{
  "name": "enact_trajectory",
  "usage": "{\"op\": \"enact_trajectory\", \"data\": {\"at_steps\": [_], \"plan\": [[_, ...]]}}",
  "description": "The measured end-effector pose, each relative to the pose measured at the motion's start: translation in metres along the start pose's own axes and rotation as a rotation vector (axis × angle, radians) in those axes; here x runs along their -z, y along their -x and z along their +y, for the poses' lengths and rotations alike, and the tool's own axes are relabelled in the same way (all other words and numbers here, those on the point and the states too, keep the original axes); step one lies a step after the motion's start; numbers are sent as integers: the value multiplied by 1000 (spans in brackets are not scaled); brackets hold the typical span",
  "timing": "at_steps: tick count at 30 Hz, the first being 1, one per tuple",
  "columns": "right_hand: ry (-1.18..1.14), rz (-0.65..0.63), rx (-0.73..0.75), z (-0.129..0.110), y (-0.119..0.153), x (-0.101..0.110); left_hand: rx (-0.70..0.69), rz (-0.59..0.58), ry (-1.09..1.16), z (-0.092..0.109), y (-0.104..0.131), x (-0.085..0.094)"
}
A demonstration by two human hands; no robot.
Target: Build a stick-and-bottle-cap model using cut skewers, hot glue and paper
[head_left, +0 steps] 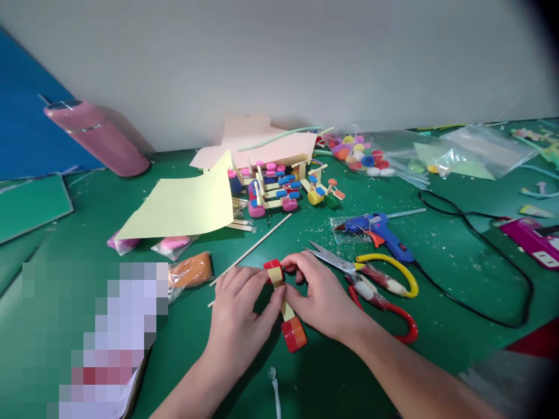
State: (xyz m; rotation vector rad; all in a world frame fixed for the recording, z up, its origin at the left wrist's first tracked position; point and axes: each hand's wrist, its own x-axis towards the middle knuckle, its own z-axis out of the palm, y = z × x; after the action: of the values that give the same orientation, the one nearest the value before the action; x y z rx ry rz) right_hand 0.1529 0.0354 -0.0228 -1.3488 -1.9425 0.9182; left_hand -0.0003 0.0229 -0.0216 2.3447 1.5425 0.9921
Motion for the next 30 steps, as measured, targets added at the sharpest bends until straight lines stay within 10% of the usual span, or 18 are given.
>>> {"op": "enact_trajectory", "data": {"at_steps": [24,30], "plan": [[50,47,-26,0,-1,-4,141,51,38,-3,9,-8],[17,29,-37,2,2,-3,222,-100,-80,2,7,-10]]}}
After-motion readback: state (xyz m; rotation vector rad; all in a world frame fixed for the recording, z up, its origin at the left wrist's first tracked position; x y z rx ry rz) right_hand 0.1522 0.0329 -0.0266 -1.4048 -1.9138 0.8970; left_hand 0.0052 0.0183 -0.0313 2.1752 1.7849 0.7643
